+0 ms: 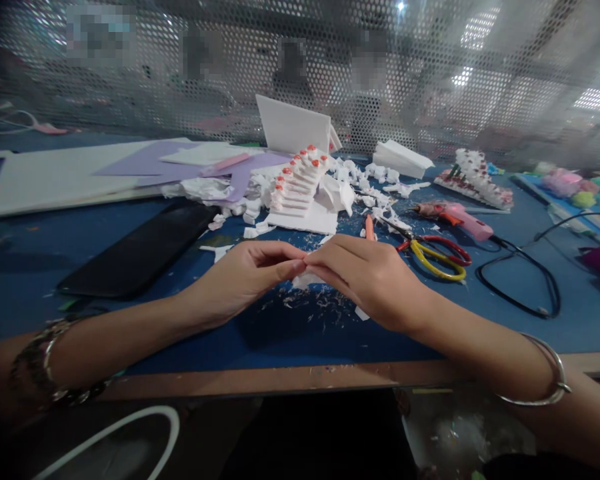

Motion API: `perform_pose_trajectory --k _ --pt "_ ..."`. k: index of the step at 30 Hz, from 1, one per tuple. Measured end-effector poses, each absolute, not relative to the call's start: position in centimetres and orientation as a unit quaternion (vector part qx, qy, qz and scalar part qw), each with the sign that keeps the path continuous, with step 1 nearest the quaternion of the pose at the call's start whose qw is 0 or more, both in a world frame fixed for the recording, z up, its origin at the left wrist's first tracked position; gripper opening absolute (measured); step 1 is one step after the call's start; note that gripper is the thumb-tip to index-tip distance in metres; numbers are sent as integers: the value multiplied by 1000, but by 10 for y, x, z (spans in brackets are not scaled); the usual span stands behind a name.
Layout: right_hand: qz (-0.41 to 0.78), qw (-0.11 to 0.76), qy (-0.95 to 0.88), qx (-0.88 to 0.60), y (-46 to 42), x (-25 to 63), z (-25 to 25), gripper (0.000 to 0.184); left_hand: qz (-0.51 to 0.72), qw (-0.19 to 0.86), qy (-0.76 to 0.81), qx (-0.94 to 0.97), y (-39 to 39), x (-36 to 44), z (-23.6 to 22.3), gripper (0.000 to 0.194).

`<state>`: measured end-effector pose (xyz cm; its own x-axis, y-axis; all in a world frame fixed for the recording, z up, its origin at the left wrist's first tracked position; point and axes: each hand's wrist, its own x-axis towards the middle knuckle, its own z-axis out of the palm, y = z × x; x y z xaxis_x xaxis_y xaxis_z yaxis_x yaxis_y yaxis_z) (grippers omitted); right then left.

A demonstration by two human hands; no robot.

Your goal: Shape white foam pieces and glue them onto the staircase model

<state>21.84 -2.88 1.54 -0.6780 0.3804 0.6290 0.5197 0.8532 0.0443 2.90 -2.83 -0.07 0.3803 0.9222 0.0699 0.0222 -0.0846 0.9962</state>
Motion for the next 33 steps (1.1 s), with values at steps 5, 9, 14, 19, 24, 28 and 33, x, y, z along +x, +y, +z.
perform_pose_trajectory --k 5,9,14,19,24,28,33 --pt "-80 284 -921 -252 -29 220 20 14 387 524 396 647 -28 28 1 19" --pt "-112 247 -930 -250 -30 222 21 16 372 514 406 658 -28 28 1 21" --pt "-154 236 -924 -259 -31 222 19 15 354 508 404 674 -31 29 2 19" --pt "-153 244 -911 -294 -29 219 17 15 368 449 384 718 -33 29 1 20" --pt "-127 264 -903 -315 -26 216 13 11 385 348 369 771 -34 29 1 21" --pt "-101 282 -897 -324 -26 215 13 10 387 297 372 790 -34 29 3 13" --pt "-24 317 -885 -339 -28 216 17 10 386 332 365 779 -34 27 6 13"
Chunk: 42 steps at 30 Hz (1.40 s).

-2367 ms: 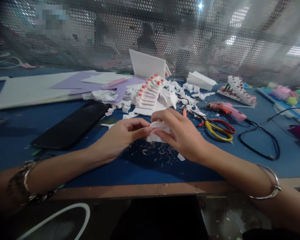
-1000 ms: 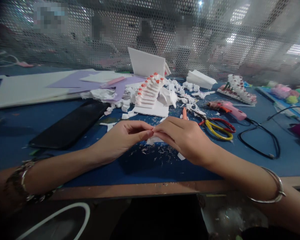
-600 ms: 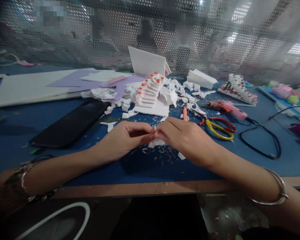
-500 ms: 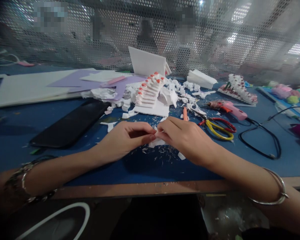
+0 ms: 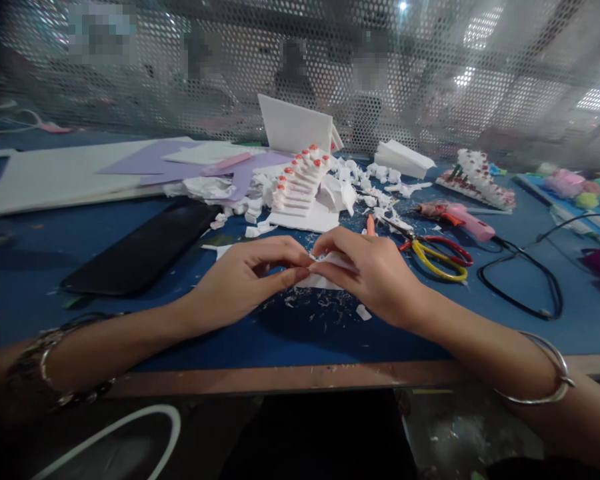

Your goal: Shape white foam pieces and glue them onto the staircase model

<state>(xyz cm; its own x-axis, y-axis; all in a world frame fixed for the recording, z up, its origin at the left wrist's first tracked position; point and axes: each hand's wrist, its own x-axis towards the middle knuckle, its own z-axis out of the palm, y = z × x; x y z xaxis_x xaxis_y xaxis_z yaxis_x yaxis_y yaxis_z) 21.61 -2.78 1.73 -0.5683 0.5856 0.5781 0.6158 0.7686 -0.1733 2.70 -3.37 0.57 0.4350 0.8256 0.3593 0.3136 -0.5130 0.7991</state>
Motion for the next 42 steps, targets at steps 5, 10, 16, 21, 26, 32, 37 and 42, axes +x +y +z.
perform_pose_trajectory --k 5,10,16,21,26,32,37,42 --pt "95 330 -867 -361 -29 216 19 11 390 394 349 755 -35 26 7 14" --pt "148 332 -857 -366 -30 214 22 11 393 465 371 701 -36 26 7 18" --pt "256 355 -828 -351 -35 208 24 11 410 528 355 654 -34 26 8 15" --pt "277 390 -809 -341 -39 204 21 13 449 554 325 621 -35 31 4 13" --pt "214 427 -806 -350 -42 201 18 11 482 539 332 606 -41 35 3 11" --pt "115 427 -825 -351 -42 204 15 8 460 487 401 624 -47 35 7 17" --pt "28 422 -831 -360 -41 204 15 7 457 519 372 619 -47 36 6 16" --pt "15 407 -837 -366 -42 204 15 3 462 556 343 600 -47 37 5 11"
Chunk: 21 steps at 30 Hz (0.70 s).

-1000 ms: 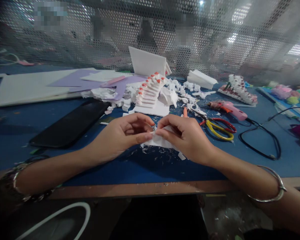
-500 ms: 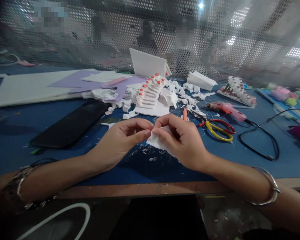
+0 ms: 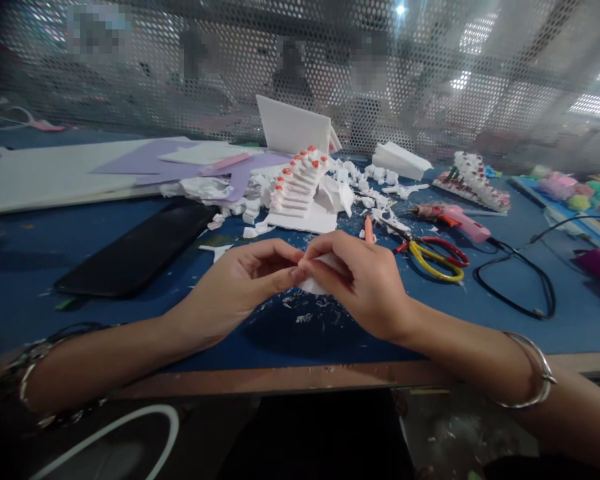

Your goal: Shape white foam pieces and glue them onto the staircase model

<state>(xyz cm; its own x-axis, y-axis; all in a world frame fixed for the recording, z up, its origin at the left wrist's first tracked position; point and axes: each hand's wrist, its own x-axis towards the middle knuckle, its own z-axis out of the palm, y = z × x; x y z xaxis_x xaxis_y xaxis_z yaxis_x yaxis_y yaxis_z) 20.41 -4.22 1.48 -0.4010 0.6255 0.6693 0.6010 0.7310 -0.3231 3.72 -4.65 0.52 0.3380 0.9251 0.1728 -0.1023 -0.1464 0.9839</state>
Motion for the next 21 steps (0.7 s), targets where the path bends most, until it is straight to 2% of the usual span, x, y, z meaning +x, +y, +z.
perform_pose_trajectory --k 15,21 --pt "-3 410 -849 -334 -50 206 21 1 489 560 301 597 -48 37 7 7" --pt "1 430 -848 -309 -49 206 20 5 494 561 285 600 -48 38 8 7"
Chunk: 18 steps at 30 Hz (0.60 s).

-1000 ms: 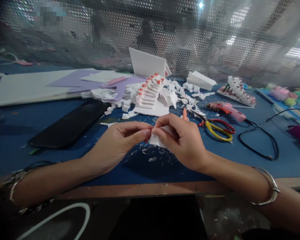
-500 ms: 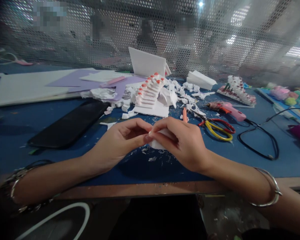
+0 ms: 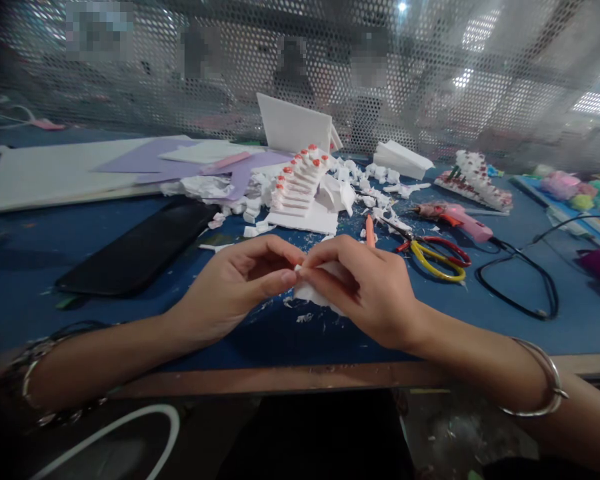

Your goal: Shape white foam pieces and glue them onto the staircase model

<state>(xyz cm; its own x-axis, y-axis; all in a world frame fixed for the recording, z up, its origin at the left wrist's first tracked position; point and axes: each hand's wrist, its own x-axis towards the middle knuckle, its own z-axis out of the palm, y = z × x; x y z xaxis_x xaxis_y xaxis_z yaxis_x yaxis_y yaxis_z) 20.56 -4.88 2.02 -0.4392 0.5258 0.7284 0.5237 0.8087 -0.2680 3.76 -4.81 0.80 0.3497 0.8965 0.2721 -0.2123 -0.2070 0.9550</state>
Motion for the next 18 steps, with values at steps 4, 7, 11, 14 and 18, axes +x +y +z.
perform_pose_trajectory --k 4,7,11,14,18 --pt "28 423 -854 -301 -47 207 18 4 489 548 299 609 -45 36 7 7" --pt "37 413 -861 -295 -45 209 17 13 486 542 298 617 -44 35 6 9" --pt "9 385 -885 -260 -42 212 20 20 481 540 302 621 -43 33 8 10" --pt "12 369 -897 -242 -40 213 23 16 485 532 305 624 -42 32 10 9" --pt "24 369 -904 -215 -37 215 25 14 485 516 313 633 -41 32 10 7"
